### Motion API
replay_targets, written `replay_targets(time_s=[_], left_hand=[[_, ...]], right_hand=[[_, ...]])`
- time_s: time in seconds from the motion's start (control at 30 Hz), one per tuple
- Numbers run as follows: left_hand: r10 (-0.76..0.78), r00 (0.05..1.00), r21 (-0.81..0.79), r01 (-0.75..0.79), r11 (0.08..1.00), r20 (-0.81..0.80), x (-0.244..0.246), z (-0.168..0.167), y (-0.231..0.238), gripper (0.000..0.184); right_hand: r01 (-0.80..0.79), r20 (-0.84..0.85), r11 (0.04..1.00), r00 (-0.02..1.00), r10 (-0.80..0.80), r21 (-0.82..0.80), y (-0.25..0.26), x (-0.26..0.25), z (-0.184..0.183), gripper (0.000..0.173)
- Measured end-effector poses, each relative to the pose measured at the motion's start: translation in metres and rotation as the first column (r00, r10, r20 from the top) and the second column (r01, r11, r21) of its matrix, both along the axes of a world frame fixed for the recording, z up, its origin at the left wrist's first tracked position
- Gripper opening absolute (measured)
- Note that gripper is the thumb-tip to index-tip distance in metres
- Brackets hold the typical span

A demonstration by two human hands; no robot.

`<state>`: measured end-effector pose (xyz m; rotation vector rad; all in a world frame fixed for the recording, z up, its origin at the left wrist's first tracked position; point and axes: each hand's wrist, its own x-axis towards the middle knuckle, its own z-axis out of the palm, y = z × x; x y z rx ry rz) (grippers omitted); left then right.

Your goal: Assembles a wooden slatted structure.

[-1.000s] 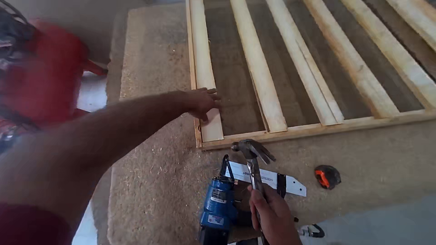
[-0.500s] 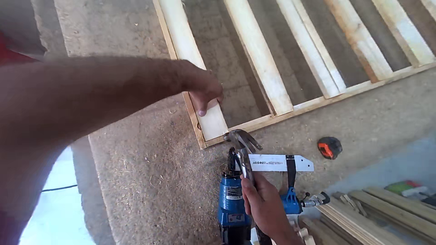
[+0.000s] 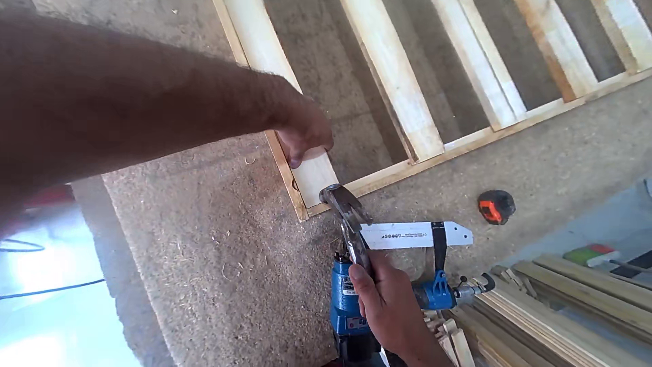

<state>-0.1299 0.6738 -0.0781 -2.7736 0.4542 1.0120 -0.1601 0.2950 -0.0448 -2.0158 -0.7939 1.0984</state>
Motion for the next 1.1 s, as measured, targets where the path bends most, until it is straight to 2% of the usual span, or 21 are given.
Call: replay_targets(time_s=[0.1,0.33,0.4,0.47,0.53,0.6,0.63,0.67,0.73,0.77,0.8,0.83,0.9,1.0,1.07,1.1], left_hand=[[0.01,1.0,-0.026,-0.011,1.0,-0.024,-0.001,0.025,-0.011,0.058],[0.009,1.0,-0.047,-0.009,0.999,-0.013,-0.001,0.027,-0.006,0.059],[0.005,1.0,-0.045,-0.005,0.999,-0.01,-0.002,0.027,-0.007,0.059],[0.004,1.0,-0.046,-0.005,0.999,-0.001,-0.001,0.025,-0.006,0.055],[0.023,1.0,-0.043,-0.023,0.999,0.003,-0.001,0.019,-0.004,0.052],[0.047,0.999,-0.02,-0.048,0.999,-0.012,0.0,0.02,-0.006,0.052],[0.056,0.998,-0.006,-0.057,0.998,-0.022,-0.001,0.024,-0.009,0.051],[0.056,0.998,-0.002,-0.056,0.998,-0.014,-0.002,0.024,-0.01,0.05],[0.067,0.998,-0.017,-0.067,0.998,-0.019,-0.004,0.028,-0.014,0.054],[0.074,0.997,-0.021,-0.075,0.997,-0.029,-0.004,0.029,-0.016,0.057],[0.074,0.997,-0.02,-0.074,0.997,-0.034,-0.004,0.029,-0.016,0.059],[0.071,0.997,-0.014,-0.072,0.997,-0.023,-0.002,0.029,-0.012,0.057],[0.06,0.998,-0.034,-0.06,0.998,-0.015,-0.004,0.024,-0.016,0.047],[0.022,1.0,-0.044,-0.022,0.999,-0.004,-0.006,0.034,-0.014,0.044],[0.037,0.999,-0.035,-0.037,0.999,-0.02,-0.007,0.038,-0.017,0.047],[0.049,0.999,-0.027,-0.049,0.998,-0.012,-0.005,0.034,-0.016,0.046]], right_hand=[[-0.022,0.016,0.999,1.0,0.023,-0.024,0.006,-0.004,0.002,0.059],[-0.088,0.154,0.987,0.982,0.109,-0.138,0.023,-0.02,0.005,0.059],[-0.056,0.199,0.997,0.978,0.065,-0.053,0.025,-0.021,0.016,0.056],[-0.024,0.239,0.99,0.971,-0.011,0.143,0.03,-0.019,0.04,0.055],[-0.007,0.227,0.947,0.971,-0.07,0.322,0.035,-0.019,0.07,0.056],[0.005,0.201,0.911,0.975,-0.096,0.413,0.035,-0.023,0.078,0.061],[0.003,0.211,0.921,0.973,-0.093,0.39,0.032,-0.026,0.065,0.062],[-0.007,0.242,0.957,0.968,-0.066,0.288,0.028,-0.029,0.043,0.063],[-0.059,0.27,0.997,0.96,0.071,-0.051,0.027,-0.028,0.008,0.062],[-0.088,0.278,0.985,0.952,0.126,-0.146,0.03,-0.026,0.004,0.061],[-0.098,0.281,0.981,0.949,0.143,-0.168,0.036,-0.022,0.011,0.059],[-0.093,0.3,0.988,0.945,0.127,-0.126,0.042,-0.018,0.021,0.056],[-0.04,0.329,0.997,0.944,0.016,0.067,0.041,-0.017,0.047,0.055],[0.025,0.273,0.935,0.953,-0.129,0.354,0.039,-0.019,0.079,0.058],[0.045,0.243,0.928,0.959,-0.143,0.369,0.029,-0.027,0.069,0.061],[0.043,0.252,0.955,0.96,-0.121,0.292,0.024,-0.031,0.051,0.063]])
